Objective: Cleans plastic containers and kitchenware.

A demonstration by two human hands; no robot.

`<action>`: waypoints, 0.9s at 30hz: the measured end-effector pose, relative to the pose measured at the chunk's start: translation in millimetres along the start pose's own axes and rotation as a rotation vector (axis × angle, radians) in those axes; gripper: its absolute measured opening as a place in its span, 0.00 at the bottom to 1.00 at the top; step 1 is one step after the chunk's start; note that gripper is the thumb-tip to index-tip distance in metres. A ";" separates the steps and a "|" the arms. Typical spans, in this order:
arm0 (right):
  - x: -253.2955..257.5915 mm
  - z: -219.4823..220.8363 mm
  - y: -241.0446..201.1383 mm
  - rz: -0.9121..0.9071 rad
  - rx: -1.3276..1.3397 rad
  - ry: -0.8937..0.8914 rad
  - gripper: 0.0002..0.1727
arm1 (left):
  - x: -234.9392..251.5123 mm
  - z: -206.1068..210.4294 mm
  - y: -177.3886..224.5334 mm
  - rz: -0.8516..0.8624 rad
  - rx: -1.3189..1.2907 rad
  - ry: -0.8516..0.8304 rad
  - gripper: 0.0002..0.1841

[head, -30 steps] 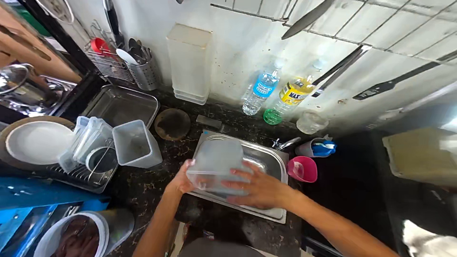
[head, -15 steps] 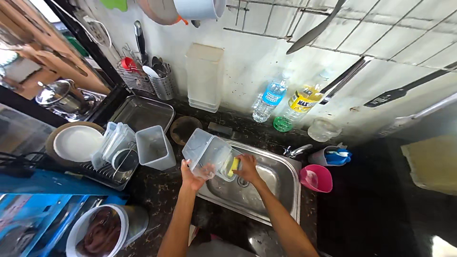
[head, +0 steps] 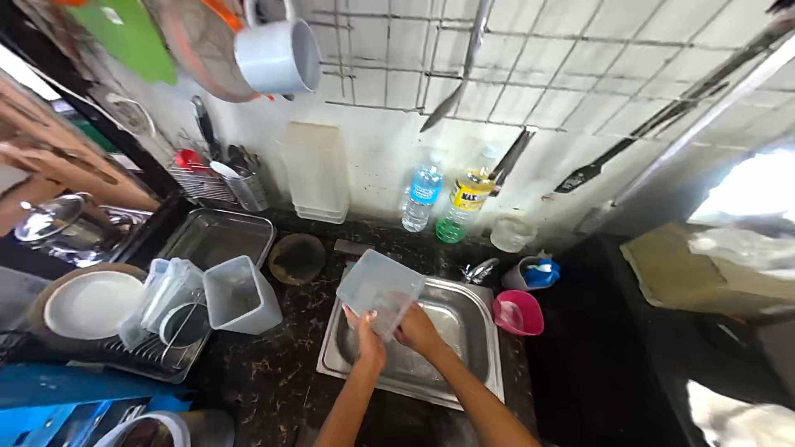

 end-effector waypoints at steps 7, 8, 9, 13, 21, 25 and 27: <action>23.2 -4.0 -13.8 -0.047 0.284 0.124 0.19 | -24.7 23.5 -1.1 0.159 0.038 -0.043 0.59; 13.1 -8.9 -10.3 -0.031 0.289 0.058 0.20 | -21.7 18.9 5.5 0.198 0.029 -0.050 0.60; 5.7 -14.5 2.0 0.003 0.250 0.015 0.21 | -18.6 14.3 11.0 0.232 0.021 -0.054 0.61; 17.5 -31.0 27.7 0.112 0.056 0.262 0.16 | -24.0 8.1 10.7 0.281 0.034 -0.044 0.63; -4.6 -6.5 -16.7 0.191 0.325 0.193 0.23 | -30.0 10.9 11.0 0.362 0.058 -0.117 0.62; -4.5 -26.5 29.2 0.283 0.191 0.399 0.20 | -29.4 5.7 19.6 0.430 0.105 -0.129 0.67; 11.8 -22.0 28.9 0.336 0.286 0.499 0.18 | -35.0 10.7 22.1 0.481 0.118 -0.135 0.69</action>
Point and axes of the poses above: each hand's wrist, its own x-axis towards the middle knuckle, its own z-axis out of the palm, y = z × x, the point moved 6 cm from there along x, towards the middle knuckle, and after that the axes turned 11 degrees about y, right-handed, at the moved point
